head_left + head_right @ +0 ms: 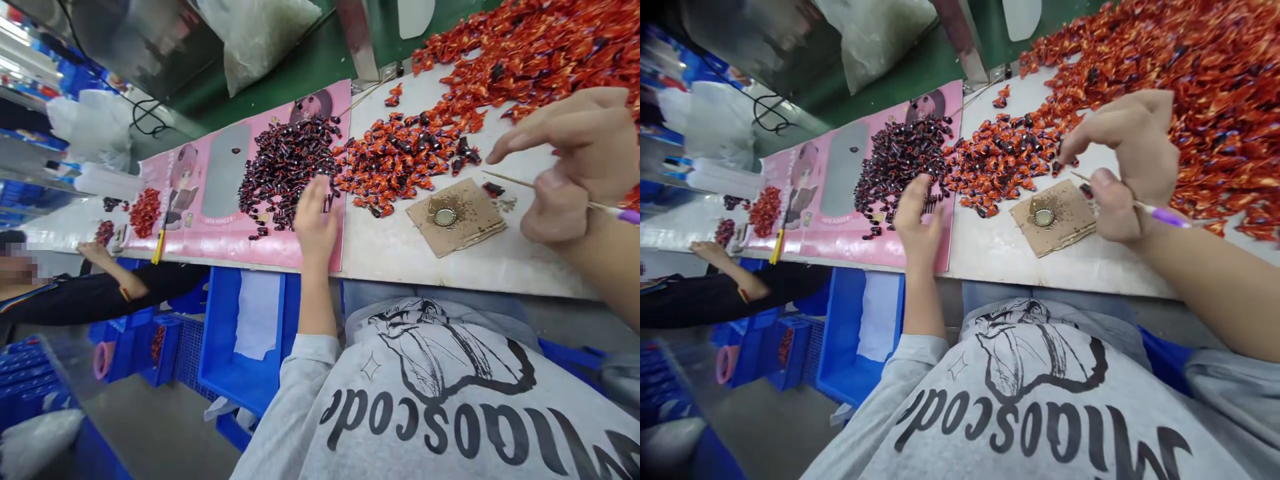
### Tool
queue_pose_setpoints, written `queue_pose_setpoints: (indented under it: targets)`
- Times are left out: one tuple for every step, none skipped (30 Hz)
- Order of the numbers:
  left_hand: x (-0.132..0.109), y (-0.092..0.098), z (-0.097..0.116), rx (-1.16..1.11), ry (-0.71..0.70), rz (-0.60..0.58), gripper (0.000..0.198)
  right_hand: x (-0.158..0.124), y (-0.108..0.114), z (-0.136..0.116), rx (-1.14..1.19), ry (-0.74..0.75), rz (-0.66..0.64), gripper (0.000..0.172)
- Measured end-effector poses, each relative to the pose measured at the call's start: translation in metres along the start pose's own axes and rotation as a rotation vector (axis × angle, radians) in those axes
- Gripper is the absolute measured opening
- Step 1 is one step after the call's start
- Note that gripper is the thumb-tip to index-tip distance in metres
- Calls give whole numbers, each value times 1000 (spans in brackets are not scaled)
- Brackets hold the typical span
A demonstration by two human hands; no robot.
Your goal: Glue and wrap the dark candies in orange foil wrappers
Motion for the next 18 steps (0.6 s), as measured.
queue_pose_setpoints:
  targets:
    - [-1, 17, -10, 31, 57, 89, 43, -2, 5, -4, 33, 61, 40, 68]
    - [-2, 33, -19, 65, 115, 175, 43, -4, 9, -9, 56, 135, 74, 67]
    - [-4, 45, -25, 93, 156, 230, 42, -4, 10, -12, 66, 179, 69, 70]
    - [-5, 50, -28, 113, 167, 234, 41, -4, 6, -11, 75, 162, 34, 74]
    - [-4, 47, -28, 127, 147, 190, 38, -2, 2, -7, 93, 117, -12, 77]
    - [-2, 38, -25, 140, 105, 113, 35, -1, -4, -5, 120, 75, -64, 78]
    - [1, 26, -22, 158, 60, 27, 32, 0, -10, -3, 150, 52, -113, 75]
    - [4, 14, -20, 183, 26, -45, 31, 1, -14, -4, 166, 51, -152, 72]
    - [8, 4, -21, 212, 13, -90, 31, 2, -18, -5, 148, 66, -186, 70]
    - [13, -4, -24, 241, 17, -111, 32, 2, -20, -7, 101, 97, -208, 71]
    - [18, -10, -29, 261, 30, -122, 31, 1, -22, -9, 44, 129, -222, 74]
    - [23, -15, -35, 272, 44, -137, 30, 1, -22, -9, -6, 148, -232, 78]
    - [28, -18, -41, 275, 53, -158, 30, 1, -22, -8, -42, 152, -233, 81]
    - [31, -21, -45, 274, 56, -181, 30, 0, -22, -7, -60, 147, -233, 83]
    - [33, -22, -47, 269, 51, -201, 31, 0, -22, -6, -64, 144, -242, 84]
    - [33, -21, -46, 261, 39, -206, 32, -1, -22, -7, -60, 150, -249, 84]
    - [32, -17, -42, 244, 23, -188, 32, -2, -22, -8, -55, 162, -251, 84]
    - [30, -11, -34, 214, 5, -141, 32, -2, -22, -9, -49, 180, -248, 84]
Point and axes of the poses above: each hand's wrist, its own x-axis towards the middle knuckle, its own y-axis out of the back of the hand, z = x × y, the point moved 9 cm from there along x, towards the middle knuckle, and after that the axes turned 11 degrees about -x, right-handed, at the moved point
